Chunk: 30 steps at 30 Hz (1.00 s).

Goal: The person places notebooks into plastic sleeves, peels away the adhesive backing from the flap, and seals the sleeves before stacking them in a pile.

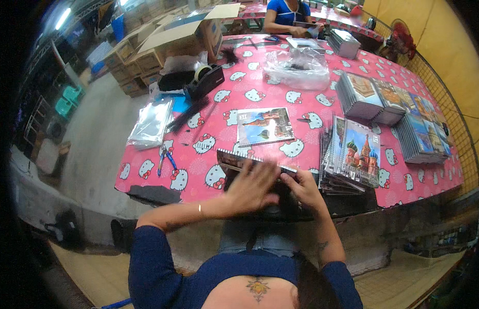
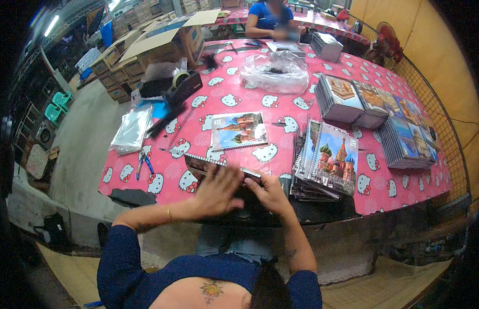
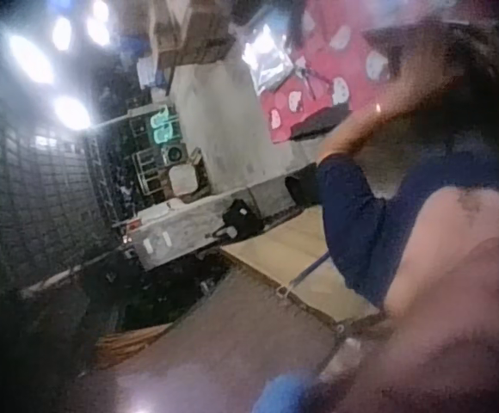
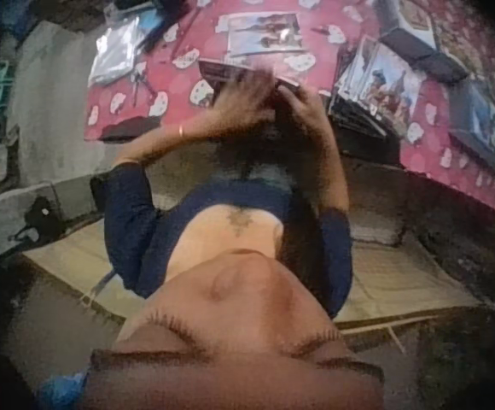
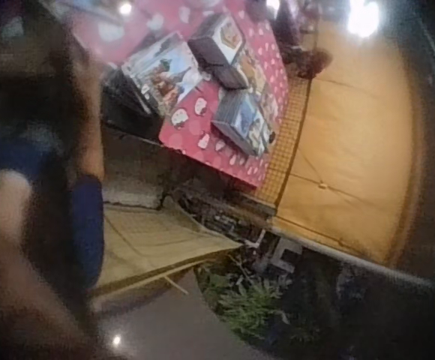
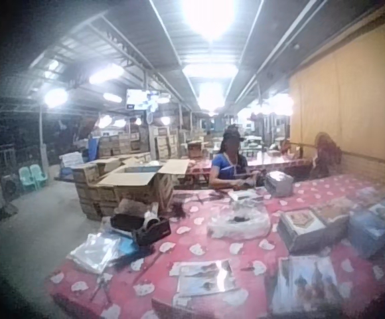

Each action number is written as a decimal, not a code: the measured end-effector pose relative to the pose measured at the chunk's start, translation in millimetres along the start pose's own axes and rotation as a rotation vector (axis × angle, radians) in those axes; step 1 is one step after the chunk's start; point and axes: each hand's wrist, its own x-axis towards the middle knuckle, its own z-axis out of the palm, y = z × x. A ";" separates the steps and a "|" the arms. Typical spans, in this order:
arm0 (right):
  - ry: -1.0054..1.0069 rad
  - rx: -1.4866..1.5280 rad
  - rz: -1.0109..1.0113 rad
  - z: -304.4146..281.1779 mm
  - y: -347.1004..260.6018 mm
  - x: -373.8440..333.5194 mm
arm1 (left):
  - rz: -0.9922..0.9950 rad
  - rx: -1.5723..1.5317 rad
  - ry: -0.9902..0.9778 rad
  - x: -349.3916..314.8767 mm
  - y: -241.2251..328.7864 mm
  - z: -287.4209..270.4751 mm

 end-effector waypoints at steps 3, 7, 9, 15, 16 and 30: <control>0.022 -0.053 -0.093 0.8 3.4 4.7 | -0.009 0.001 0.006 -2.1 3.9 3.2; 0.030 -0.112 -0.121 5.4 -9.2 1.5 | -0.058 0.159 -0.016 36.3 -18.5 -10.3; 0.065 -0.148 -0.186 4.0 8.3 3.0 | 0.107 -0.114 0.018 -8.2 8.6 10.8; 0.048 -0.183 -0.153 3.3 -1.1 2.6 | 0.006 0.116 -0.018 40.6 -5.8 -12.1; 0.042 -0.181 -0.150 3.1 -1.4 1.6 | 0.050 -0.003 0.005 13.1 10.3 0.8; 0.040 -0.049 -0.068 -20.3 -35.1 -4.9 | -0.024 -0.369 0.105 58.8 -24.7 -49.3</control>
